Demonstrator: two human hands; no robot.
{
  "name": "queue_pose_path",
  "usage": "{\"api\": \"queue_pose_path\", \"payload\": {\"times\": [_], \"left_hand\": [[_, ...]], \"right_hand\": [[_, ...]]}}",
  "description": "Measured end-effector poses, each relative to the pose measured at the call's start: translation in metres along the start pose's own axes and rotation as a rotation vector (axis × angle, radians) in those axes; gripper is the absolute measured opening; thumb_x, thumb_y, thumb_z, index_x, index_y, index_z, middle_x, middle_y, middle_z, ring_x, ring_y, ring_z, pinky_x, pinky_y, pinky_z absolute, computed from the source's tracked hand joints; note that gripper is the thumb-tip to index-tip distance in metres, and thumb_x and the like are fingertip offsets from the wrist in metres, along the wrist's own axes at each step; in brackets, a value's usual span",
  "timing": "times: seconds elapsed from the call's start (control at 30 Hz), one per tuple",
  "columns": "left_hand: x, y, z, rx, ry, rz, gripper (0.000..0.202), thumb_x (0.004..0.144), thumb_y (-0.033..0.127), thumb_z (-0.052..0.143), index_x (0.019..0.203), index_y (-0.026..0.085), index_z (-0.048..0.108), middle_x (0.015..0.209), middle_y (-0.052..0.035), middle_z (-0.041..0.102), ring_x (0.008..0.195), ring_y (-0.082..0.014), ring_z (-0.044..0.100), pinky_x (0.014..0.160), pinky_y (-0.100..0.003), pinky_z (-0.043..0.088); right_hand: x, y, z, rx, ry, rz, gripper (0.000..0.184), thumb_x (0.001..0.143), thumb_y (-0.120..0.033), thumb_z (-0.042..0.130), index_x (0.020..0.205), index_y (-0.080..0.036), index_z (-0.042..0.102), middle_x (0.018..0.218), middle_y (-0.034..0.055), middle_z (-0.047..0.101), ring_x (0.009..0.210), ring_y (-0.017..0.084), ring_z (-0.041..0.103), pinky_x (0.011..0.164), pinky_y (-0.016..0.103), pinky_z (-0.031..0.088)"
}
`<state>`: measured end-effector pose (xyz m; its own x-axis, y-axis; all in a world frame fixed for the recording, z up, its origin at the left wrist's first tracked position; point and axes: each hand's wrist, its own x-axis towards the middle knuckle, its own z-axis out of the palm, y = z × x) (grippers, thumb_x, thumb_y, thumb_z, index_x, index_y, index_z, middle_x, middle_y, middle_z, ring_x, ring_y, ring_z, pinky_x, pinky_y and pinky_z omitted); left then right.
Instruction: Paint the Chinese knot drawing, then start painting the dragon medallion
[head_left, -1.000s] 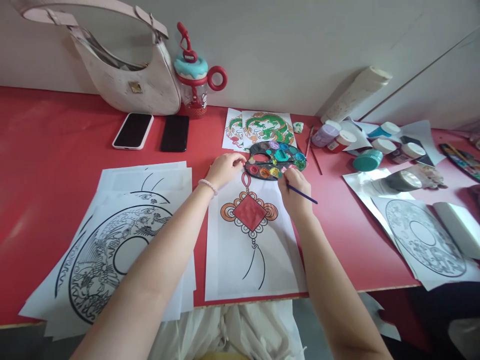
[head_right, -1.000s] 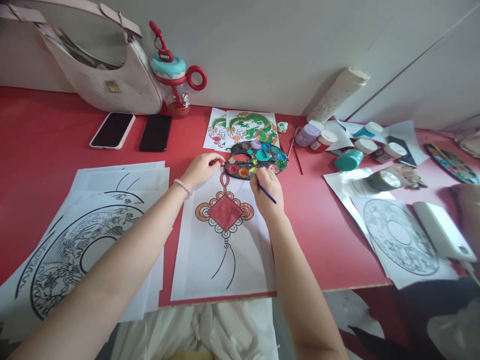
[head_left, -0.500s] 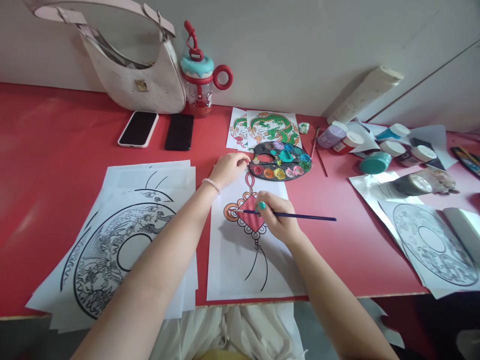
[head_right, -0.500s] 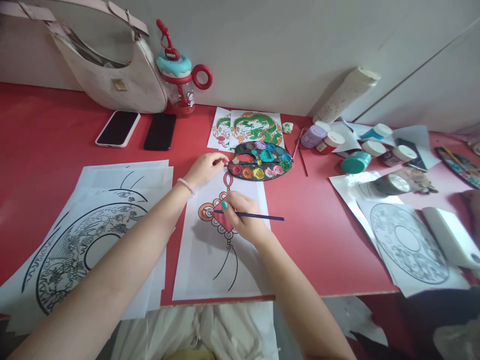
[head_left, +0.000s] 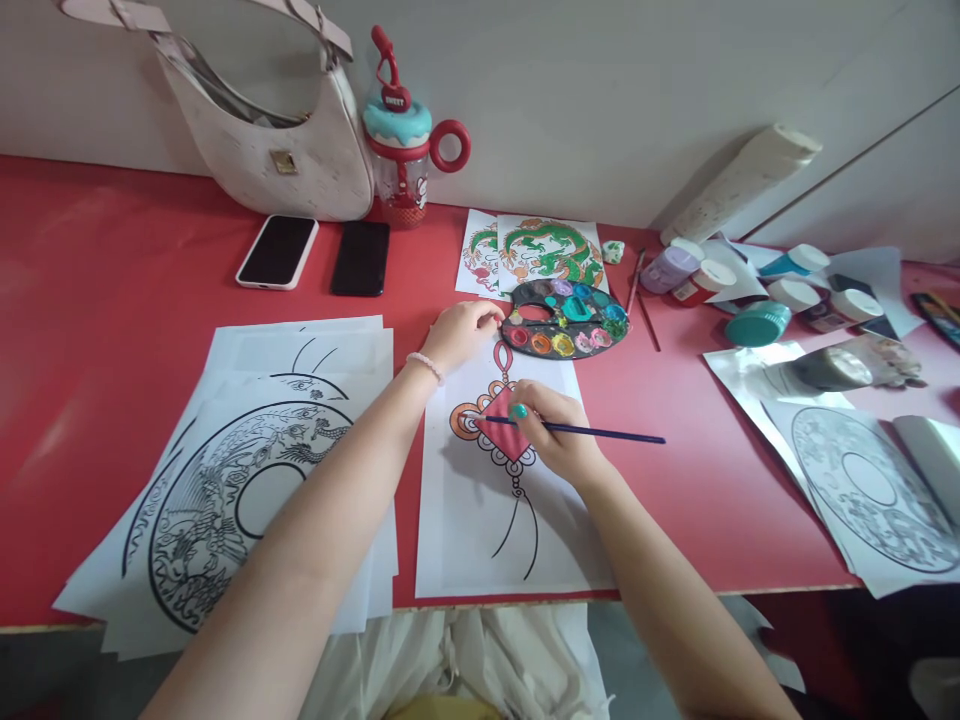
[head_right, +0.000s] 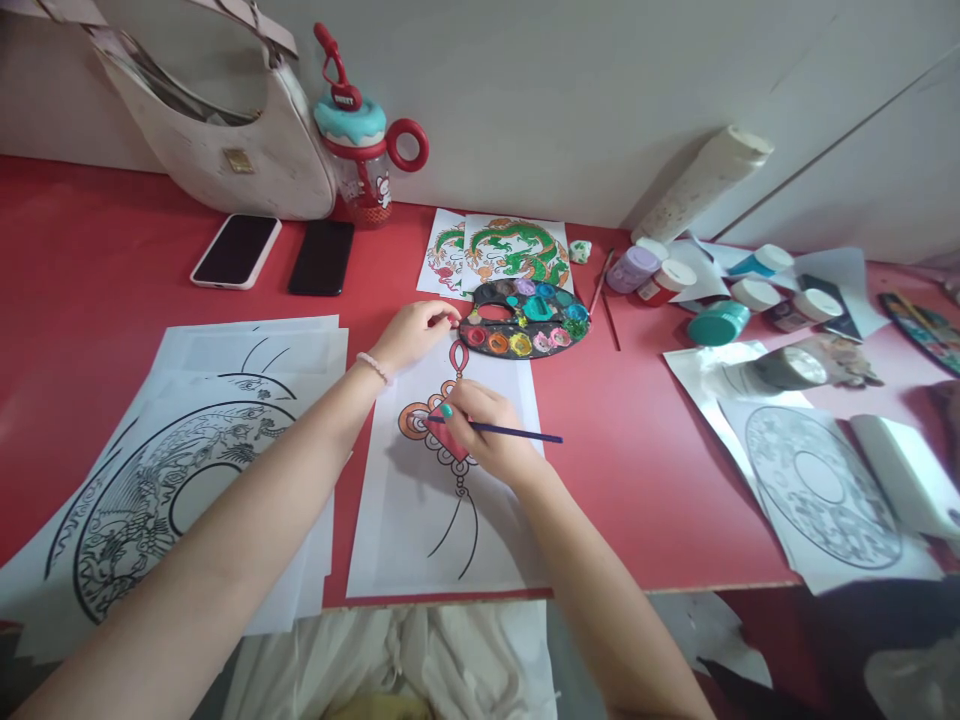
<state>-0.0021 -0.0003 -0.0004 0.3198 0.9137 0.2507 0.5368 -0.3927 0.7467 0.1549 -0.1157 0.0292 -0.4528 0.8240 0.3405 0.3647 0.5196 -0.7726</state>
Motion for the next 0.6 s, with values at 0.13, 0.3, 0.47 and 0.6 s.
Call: {"api": "queue_pose_path", "payload": {"times": [0.13, 0.3, 0.47, 0.6], "left_hand": [[0.0, 0.0002, -0.0004, -0.009, -0.002, -0.002, 0.02, 0.084, 0.02, 0.046, 0.09, 0.019, 0.065, 0.089, -0.0034, 0.07, 0.081, -0.0157, 0.062, 0.073, -0.027, 0.047], [0.0, 0.0002, -0.0007, -0.006, -0.003, -0.008, 0.02, 0.084, 0.02, 0.046, 0.091, 0.019, 0.065, 0.088, -0.0035, 0.07, 0.08, -0.0156, 0.062, 0.072, -0.027, 0.047], [-0.0004, 0.0006, -0.0007, 0.006, -0.001, -0.002, 0.02, 0.084, 0.02, 0.046, 0.089, 0.02, 0.065, 0.088, -0.0028, 0.069, 0.08, -0.0154, 0.061, 0.071, -0.027, 0.047], [-0.0008, 0.001, -0.0012, 0.007, -0.004, -0.012, 0.02, 0.084, 0.02, 0.046, 0.09, 0.02, 0.065, 0.088, -0.0028, 0.069, 0.081, -0.0156, 0.062, 0.072, -0.028, 0.047]], "right_hand": [[0.0006, -0.0005, -0.0004, 0.018, -0.065, -0.006, 0.027, 0.092, -0.023, 0.035, 0.065, -0.021, 0.033, 0.061, -0.0021, 0.036, 0.057, 0.011, 0.034, 0.055, 0.026, 0.03], [0.0013, -0.001, -0.0016, 0.032, -0.008, 0.022, 0.026, 0.092, -0.025, 0.034, 0.066, -0.02, 0.034, 0.061, -0.0017, 0.037, 0.056, 0.011, 0.034, 0.054, 0.027, 0.03], [0.0028, -0.0035, -0.0019, 0.018, -0.054, -0.006, 0.028, 0.092, -0.026, 0.035, 0.064, -0.021, 0.033, 0.061, -0.002, 0.035, 0.057, 0.011, 0.033, 0.055, 0.027, 0.03], [0.0013, -0.0025, -0.0026, 0.032, -0.047, 0.037, 0.029, 0.092, -0.027, 0.034, 0.064, -0.021, 0.034, 0.06, -0.0016, 0.036, 0.056, 0.011, 0.034, 0.054, 0.027, 0.03]]}}
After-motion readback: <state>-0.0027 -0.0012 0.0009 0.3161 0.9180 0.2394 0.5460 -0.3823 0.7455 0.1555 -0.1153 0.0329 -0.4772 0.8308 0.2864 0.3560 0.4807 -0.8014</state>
